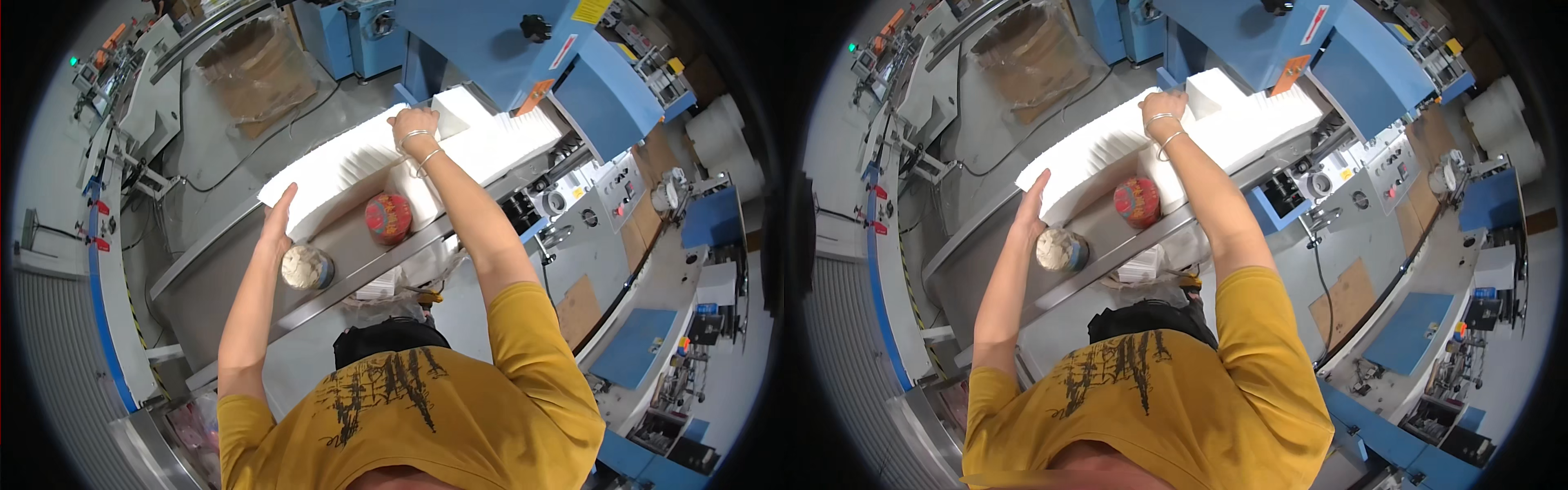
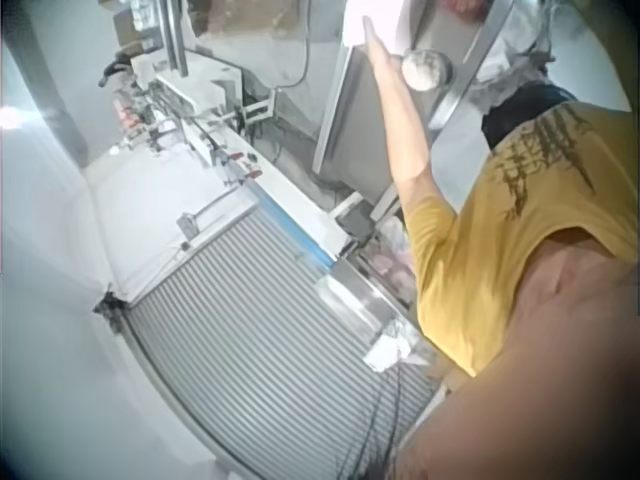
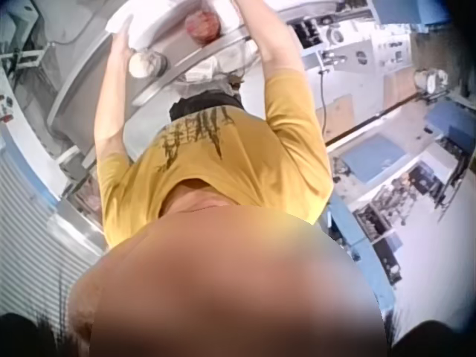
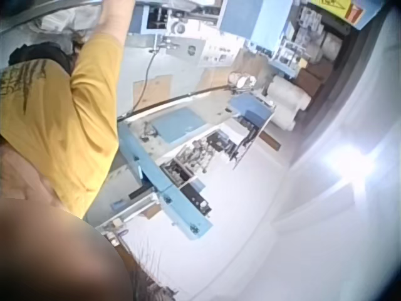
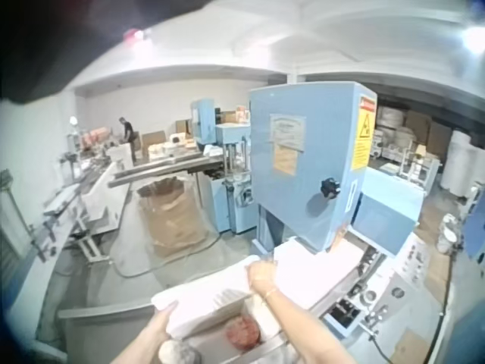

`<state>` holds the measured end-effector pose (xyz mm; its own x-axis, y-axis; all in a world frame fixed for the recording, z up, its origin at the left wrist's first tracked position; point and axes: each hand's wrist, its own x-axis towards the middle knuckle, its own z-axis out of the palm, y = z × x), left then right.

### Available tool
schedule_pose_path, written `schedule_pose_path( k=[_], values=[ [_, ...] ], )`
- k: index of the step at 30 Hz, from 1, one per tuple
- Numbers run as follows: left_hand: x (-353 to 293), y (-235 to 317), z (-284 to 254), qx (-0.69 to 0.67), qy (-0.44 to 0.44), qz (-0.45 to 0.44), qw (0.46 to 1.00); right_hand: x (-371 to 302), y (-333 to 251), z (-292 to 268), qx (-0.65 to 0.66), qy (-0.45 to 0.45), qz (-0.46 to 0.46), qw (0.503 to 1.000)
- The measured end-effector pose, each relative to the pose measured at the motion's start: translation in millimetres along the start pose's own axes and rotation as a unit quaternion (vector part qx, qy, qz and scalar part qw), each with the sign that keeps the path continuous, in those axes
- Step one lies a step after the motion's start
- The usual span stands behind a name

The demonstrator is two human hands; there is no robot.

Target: The person is moving and aligning stacks of napkins or paper blocks between a conveyor belt and an industrial machine.

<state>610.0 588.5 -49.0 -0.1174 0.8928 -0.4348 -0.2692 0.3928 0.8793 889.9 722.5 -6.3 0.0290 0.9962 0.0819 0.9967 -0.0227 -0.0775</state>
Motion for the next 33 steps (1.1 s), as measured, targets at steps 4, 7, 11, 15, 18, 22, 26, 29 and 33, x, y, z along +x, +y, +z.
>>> schedule_pose_path(
  k=[4,7,11,15,18,22,26,29,33],
  values=[
    [-9,-1,-40,-0.001,0.023,-0.016,1.000,-10,-33,-7,0.023,-0.055,-0.023,0.998],
    [-24,-4,-80,-0.018,0.018,-0.004,1.000,-26,-69,-7,0.026,-0.055,-0.042,0.997],
    [-50,0,-142,-0.051,-0.005,-0.022,0.998,-58,-120,3,0.013,-0.024,-0.078,0.997],
    [-90,12,-200,-0.017,0.030,-0.013,0.999,-94,-175,6,0.030,-0.062,-0.110,0.991],
    [-111,23,-243,-0.017,0.050,-0.058,0.997,-129,-196,-20,0.076,-0.125,-0.146,0.978],
    [-116,28,-251,0.022,0.031,-0.059,0.998,-142,-160,-22,0.234,-0.196,-0.118,0.945],
    [-109,33,-233,0.057,0.013,-0.053,0.997,-152,-125,-2,0.309,-0.178,-0.027,0.934],
    [-85,29,-245,0.067,0.017,-0.057,0.996,-161,-111,-7,0.302,-0.192,-0.022,0.934],
    [-78,30,-222,0.112,-0.019,-0.019,0.993,-168,-92,0,0.309,-0.178,-0.026,0.934]
  ],
)
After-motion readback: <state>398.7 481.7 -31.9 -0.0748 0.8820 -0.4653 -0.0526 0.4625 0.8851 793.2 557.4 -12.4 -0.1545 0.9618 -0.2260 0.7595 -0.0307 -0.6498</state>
